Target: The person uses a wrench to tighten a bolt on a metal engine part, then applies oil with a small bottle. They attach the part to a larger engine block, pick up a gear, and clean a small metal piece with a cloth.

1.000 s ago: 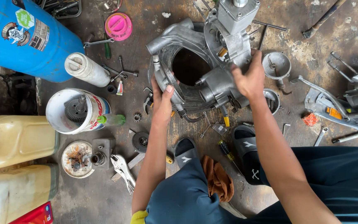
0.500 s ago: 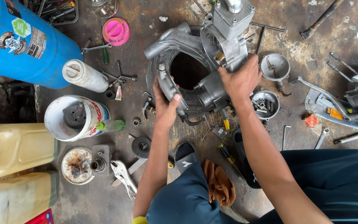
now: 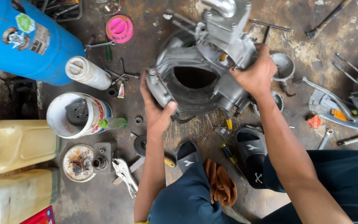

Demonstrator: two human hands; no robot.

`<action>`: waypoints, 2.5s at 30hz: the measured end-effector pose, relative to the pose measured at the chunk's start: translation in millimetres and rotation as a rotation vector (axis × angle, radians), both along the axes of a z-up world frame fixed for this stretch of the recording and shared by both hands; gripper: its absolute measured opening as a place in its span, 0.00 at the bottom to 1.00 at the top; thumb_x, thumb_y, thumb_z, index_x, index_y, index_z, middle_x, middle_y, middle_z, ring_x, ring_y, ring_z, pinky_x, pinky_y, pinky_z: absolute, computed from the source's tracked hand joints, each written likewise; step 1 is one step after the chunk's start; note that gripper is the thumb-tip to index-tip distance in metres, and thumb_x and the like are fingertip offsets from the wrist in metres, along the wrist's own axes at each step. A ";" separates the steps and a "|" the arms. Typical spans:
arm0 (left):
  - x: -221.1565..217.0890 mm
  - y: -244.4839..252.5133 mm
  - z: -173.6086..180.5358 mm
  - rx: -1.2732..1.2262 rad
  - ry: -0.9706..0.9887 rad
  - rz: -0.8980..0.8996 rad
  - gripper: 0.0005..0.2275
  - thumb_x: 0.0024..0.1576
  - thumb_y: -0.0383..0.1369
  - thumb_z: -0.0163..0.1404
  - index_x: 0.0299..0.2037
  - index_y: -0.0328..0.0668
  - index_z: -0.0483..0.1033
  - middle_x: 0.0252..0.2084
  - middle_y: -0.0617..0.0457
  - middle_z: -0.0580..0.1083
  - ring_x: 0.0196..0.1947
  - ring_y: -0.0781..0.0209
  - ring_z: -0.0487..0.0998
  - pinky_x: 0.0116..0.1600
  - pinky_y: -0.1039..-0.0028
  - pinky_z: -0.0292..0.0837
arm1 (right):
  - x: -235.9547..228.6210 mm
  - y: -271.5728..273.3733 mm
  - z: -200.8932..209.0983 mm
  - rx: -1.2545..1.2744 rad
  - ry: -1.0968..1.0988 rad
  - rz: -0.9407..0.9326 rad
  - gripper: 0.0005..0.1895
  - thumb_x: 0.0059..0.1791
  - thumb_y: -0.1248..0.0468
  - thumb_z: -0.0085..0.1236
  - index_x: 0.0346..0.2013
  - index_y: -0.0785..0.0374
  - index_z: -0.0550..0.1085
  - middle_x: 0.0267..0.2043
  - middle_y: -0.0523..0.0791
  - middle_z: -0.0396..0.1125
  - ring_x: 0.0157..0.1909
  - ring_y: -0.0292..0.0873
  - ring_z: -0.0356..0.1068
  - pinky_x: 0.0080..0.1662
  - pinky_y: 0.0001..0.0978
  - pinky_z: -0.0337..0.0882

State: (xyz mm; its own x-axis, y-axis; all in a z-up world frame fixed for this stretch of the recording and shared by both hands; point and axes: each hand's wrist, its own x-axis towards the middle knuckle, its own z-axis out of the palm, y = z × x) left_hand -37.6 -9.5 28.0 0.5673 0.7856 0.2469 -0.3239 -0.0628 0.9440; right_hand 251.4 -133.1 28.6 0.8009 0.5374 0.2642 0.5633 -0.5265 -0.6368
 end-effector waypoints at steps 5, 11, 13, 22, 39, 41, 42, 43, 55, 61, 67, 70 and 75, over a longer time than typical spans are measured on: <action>5.9 8.9 -12.6 0.024 -0.012 0.047 0.49 0.56 0.45 0.64 0.79 0.51 0.36 0.74 0.30 0.55 0.68 0.32 0.62 0.69 0.40 0.57 | 0.0 6.6 -27.8 0.071 -0.068 0.129 0.38 0.34 0.49 0.76 0.51 0.60 0.67 0.38 0.57 0.71 0.44 0.68 0.74 0.48 0.58 0.71; 1.0 -1.7 -21.2 0.024 0.068 0.089 0.50 0.54 0.47 0.65 0.78 0.47 0.39 0.72 0.27 0.57 0.66 0.28 0.66 0.67 0.40 0.62 | -1.0 -1.4 -40.1 0.141 -0.150 0.186 0.39 0.37 0.46 0.74 0.51 0.61 0.65 0.34 0.57 0.70 0.39 0.69 0.74 0.43 0.57 0.71; -0.6 -3.9 -25.3 0.005 0.097 0.089 0.50 0.54 0.47 0.65 0.78 0.47 0.39 0.71 0.27 0.57 0.65 0.28 0.66 0.66 0.39 0.63 | 2.7 3.2 -42.1 0.161 -0.158 0.187 0.39 0.36 0.47 0.74 0.51 0.61 0.65 0.33 0.57 0.69 0.38 0.69 0.74 0.43 0.57 0.71; 5.5 -14.7 -35.2 -0.079 0.196 0.054 0.51 0.51 0.43 0.66 0.77 0.45 0.37 0.69 0.25 0.55 0.59 0.28 0.70 0.62 0.39 0.67 | 5.4 3.4 -49.6 0.224 -0.279 0.190 0.38 0.36 0.46 0.74 0.52 0.58 0.66 0.38 0.52 0.69 0.39 0.62 0.74 0.43 0.49 0.68; 7.5 -29.7 -47.3 -0.109 0.241 -0.002 0.45 0.52 0.37 0.61 0.75 0.46 0.41 0.69 0.29 0.59 0.65 0.34 0.68 0.64 0.49 0.70 | -6.9 -14.6 0.3 0.195 -0.350 0.419 0.48 0.42 0.48 0.79 0.61 0.72 0.61 0.51 0.57 0.59 0.53 0.58 0.63 0.55 0.57 0.70; 7.1 -30.7 -48.2 -0.131 0.251 0.001 0.46 0.50 0.35 0.62 0.75 0.45 0.41 0.67 0.30 0.62 0.62 0.37 0.70 0.60 0.52 0.73 | -5.9 -18.6 0.7 0.157 -0.334 0.416 0.51 0.39 0.46 0.79 0.63 0.69 0.60 0.54 0.56 0.57 0.56 0.58 0.59 0.59 0.58 0.61; 7.4 -31.4 -47.1 -0.131 0.251 0.000 0.46 0.50 0.35 0.62 0.75 0.45 0.41 0.67 0.30 0.62 0.62 0.37 0.70 0.60 0.52 0.73 | -7.9 -21.4 2.8 0.157 -0.335 0.415 0.51 0.39 0.46 0.79 0.63 0.69 0.60 0.54 0.56 0.57 0.56 0.58 0.59 0.59 0.58 0.61; 7.9 -31.5 -45.9 -0.116 0.270 0.004 0.46 0.50 0.38 0.62 0.75 0.46 0.41 0.67 0.28 0.62 0.62 0.35 0.71 0.60 0.51 0.74 | -9.5 -22.9 5.0 0.185 -0.345 0.402 0.52 0.39 0.45 0.77 0.64 0.68 0.59 0.56 0.57 0.55 0.59 0.59 0.57 0.61 0.59 0.60; -7.4 -30.5 -48.3 -0.197 0.161 0.074 0.49 0.53 0.41 0.65 0.78 0.46 0.38 0.68 0.26 0.58 0.63 0.26 0.65 0.61 0.36 0.67 | -106.7 -10.7 -20.0 0.697 -0.213 0.586 0.18 0.52 0.53 0.58 0.46 0.64 0.67 0.45 0.49 0.58 0.44 0.52 0.62 0.49 0.43 0.64; -70.7 -44.4 -96.5 -0.220 0.057 0.247 0.44 0.58 0.48 0.59 0.78 0.46 0.43 0.72 0.26 0.55 0.69 0.26 0.60 0.65 0.37 0.65 | -199.5 0.3 -13.7 0.315 0.498 0.812 0.20 0.60 0.57 0.46 0.60 0.71 0.64 0.49 0.58 0.67 0.51 0.61 0.73 0.50 0.52 0.72; -123.9 -58.8 -145.0 -0.682 -0.443 0.491 0.36 0.57 0.55 0.45 0.71 0.38 0.61 0.64 0.27 0.67 0.61 0.31 0.71 0.67 0.39 0.64 | -233.9 17.2 -47.7 -0.125 0.818 0.860 0.30 0.61 0.50 0.40 0.69 0.71 0.58 0.62 0.65 0.63 0.62 0.64 0.67 0.58 0.59 0.71; -158.7 -61.7 -120.8 -0.793 -0.565 0.590 0.39 0.55 0.61 0.43 0.66 0.33 0.67 0.60 0.28 0.71 0.58 0.30 0.74 0.65 0.38 0.65 | -259.2 27.4 -40.6 -0.146 0.985 0.970 0.35 0.61 0.47 0.40 0.71 0.75 0.56 0.65 0.71 0.58 0.65 0.67 0.63 0.60 0.60 0.70; -214.8 -83.3 -56.4 -0.805 -0.404 0.913 0.31 0.62 0.53 0.40 0.61 0.28 0.73 0.58 0.30 0.73 0.57 0.38 0.76 0.63 0.50 0.72 | -315.2 34.4 -59.3 -0.246 1.146 1.129 0.30 0.59 0.53 0.48 0.66 0.76 0.63 0.60 0.72 0.63 0.62 0.70 0.66 0.58 0.61 0.71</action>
